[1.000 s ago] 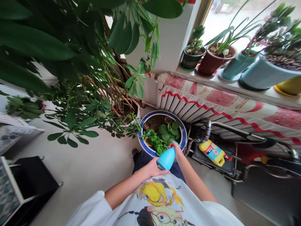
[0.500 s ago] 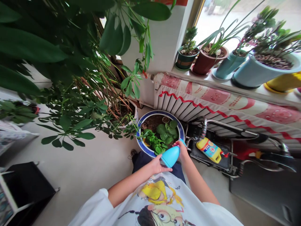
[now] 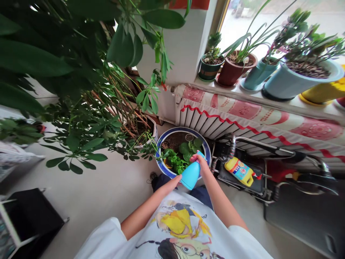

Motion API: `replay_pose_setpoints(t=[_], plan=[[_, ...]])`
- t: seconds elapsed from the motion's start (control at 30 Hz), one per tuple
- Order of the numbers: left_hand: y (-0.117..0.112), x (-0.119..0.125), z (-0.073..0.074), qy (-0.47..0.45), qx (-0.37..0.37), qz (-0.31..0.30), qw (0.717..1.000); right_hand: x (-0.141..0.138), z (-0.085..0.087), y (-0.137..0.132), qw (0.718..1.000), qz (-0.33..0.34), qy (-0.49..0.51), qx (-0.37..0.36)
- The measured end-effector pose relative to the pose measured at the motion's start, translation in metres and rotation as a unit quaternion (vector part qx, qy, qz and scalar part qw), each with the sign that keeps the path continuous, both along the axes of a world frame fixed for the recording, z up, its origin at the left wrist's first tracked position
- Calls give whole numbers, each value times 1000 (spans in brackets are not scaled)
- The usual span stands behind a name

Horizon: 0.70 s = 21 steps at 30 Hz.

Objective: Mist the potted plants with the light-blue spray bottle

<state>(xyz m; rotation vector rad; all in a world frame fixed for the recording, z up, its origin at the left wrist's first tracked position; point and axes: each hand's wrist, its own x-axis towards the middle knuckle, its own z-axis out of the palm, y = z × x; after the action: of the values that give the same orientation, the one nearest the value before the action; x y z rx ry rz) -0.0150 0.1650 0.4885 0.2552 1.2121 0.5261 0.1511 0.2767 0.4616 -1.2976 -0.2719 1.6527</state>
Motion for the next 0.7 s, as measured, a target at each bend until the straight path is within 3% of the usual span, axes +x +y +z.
replay_pose_setpoints(t=[0.13, 0.33, 0.47, 0.7], plan=[[-3, -20, 5, 20, 89, -8, 996, -29, 5, 10, 998, 41, -7, 54], [-10, -28, -12, 91, 154, -54, 982, -48, 3, 12, 980, 122, -109, 117], [-14, -26, -10, 109, 163, -121, 973, -38, 3, 2, 953, 178, -192, 150], [-14, -39, -2, 174, 158, -163, 958, 1, 11, -42, 896, 236, -303, 223]])
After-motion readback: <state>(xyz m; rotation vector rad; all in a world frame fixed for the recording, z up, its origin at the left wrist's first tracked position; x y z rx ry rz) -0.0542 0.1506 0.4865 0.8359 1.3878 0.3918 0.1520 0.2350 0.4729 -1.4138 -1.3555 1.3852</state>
